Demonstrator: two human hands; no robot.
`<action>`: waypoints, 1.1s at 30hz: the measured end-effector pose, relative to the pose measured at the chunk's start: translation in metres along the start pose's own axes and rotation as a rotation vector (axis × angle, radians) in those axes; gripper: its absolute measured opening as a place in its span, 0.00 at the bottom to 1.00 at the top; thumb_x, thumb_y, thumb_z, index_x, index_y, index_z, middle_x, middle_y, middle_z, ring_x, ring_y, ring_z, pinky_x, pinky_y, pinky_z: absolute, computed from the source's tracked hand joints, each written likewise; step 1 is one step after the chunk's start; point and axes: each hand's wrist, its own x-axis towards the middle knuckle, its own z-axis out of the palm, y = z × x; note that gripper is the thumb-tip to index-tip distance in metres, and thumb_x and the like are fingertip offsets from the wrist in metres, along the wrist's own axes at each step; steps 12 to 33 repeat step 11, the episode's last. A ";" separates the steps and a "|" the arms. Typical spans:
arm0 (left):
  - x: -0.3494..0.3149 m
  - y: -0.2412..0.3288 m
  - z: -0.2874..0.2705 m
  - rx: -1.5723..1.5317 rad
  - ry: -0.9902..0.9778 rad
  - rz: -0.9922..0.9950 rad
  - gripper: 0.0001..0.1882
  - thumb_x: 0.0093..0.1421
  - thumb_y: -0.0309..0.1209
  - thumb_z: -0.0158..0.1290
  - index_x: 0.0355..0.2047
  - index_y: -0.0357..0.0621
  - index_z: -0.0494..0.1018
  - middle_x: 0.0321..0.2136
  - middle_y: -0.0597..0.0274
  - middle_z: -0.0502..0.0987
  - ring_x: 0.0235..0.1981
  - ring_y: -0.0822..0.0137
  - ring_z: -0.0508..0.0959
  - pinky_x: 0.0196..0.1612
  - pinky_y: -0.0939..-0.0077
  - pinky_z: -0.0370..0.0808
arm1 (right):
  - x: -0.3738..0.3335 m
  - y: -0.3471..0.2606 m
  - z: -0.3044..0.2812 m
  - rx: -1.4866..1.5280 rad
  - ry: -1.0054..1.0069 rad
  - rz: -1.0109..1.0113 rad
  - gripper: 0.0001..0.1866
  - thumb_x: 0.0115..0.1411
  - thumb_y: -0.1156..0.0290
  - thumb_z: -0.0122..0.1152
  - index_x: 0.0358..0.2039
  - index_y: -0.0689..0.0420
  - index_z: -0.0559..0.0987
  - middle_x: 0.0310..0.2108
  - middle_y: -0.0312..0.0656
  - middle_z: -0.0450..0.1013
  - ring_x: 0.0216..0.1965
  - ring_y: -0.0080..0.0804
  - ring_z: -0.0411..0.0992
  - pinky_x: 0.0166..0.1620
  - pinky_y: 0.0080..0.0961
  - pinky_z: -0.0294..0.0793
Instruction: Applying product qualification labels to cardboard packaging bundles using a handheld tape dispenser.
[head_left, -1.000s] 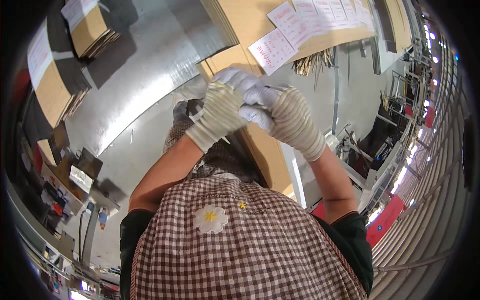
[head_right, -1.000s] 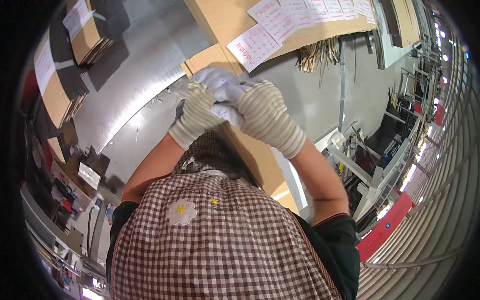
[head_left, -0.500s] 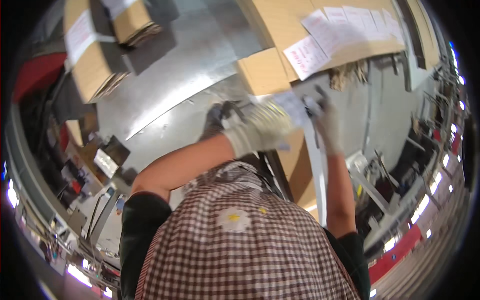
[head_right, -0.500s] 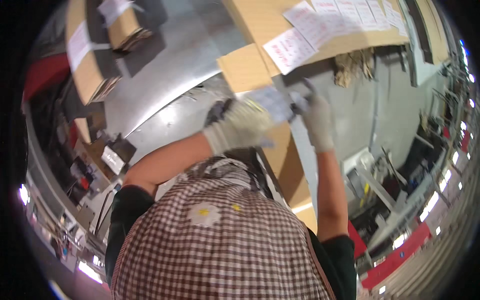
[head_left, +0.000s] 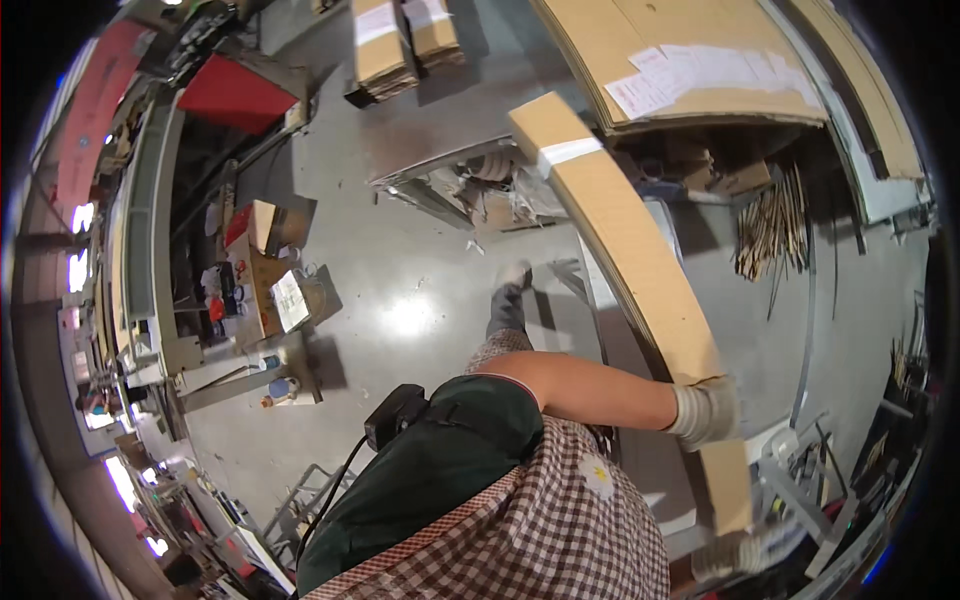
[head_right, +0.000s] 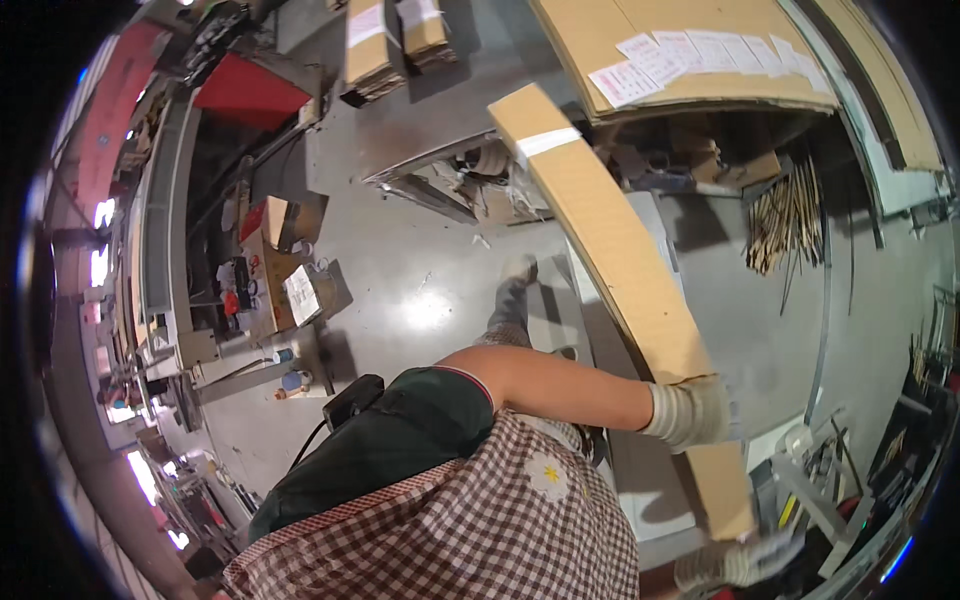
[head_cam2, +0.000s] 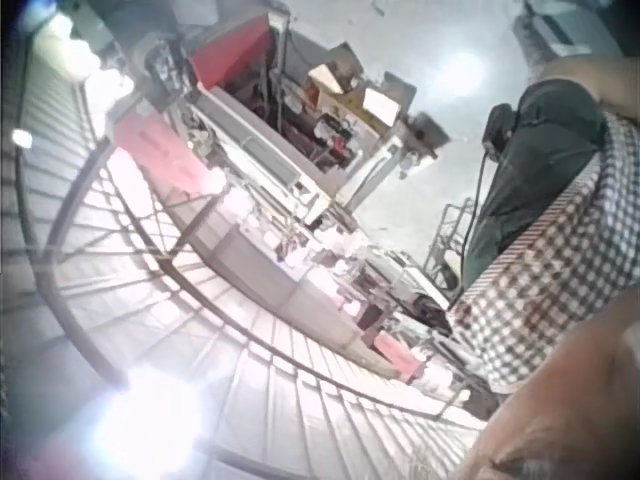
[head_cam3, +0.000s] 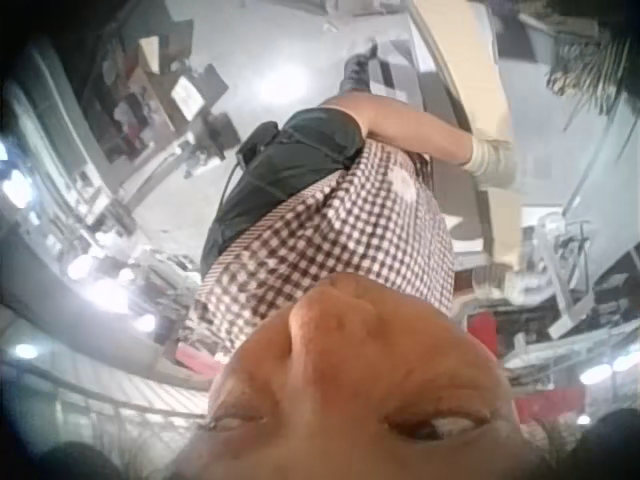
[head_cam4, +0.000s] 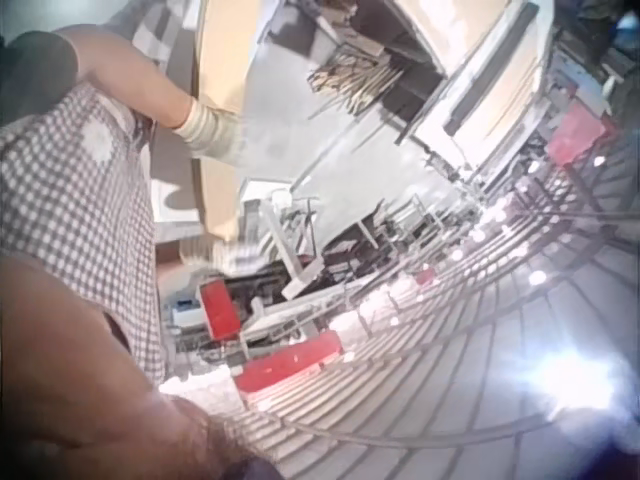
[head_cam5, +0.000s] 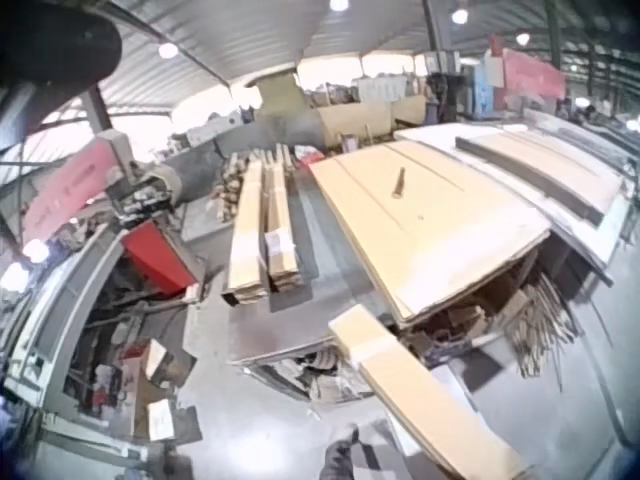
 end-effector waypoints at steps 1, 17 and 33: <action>0.001 0.009 -0.004 -0.054 0.029 -0.080 0.36 0.40 0.39 0.62 0.52 0.50 0.67 0.43 0.56 0.75 0.43 0.57 0.77 0.44 0.57 0.72 | 0.001 0.000 -0.025 0.169 0.147 0.084 0.30 0.63 0.63 0.58 0.61 0.66 0.64 0.57 0.51 0.66 0.50 0.41 0.72 0.49 0.31 0.77; -0.162 0.027 -0.041 -0.493 0.557 -0.286 0.50 0.32 0.41 0.69 0.57 0.44 0.61 0.47 0.48 0.72 0.49 0.51 0.73 0.52 0.63 0.71 | 0.084 0.089 -0.024 1.100 -0.467 0.152 0.35 0.59 0.59 0.63 0.62 0.62 0.63 0.61 0.51 0.61 0.55 0.46 0.68 0.52 0.38 0.76; -0.162 0.027 -0.041 -0.493 0.557 -0.286 0.50 0.32 0.41 0.69 0.57 0.44 0.61 0.47 0.48 0.72 0.49 0.51 0.73 0.52 0.63 0.71 | 0.084 0.089 -0.024 1.100 -0.467 0.152 0.35 0.59 0.59 0.63 0.62 0.62 0.63 0.61 0.51 0.61 0.55 0.46 0.68 0.52 0.38 0.76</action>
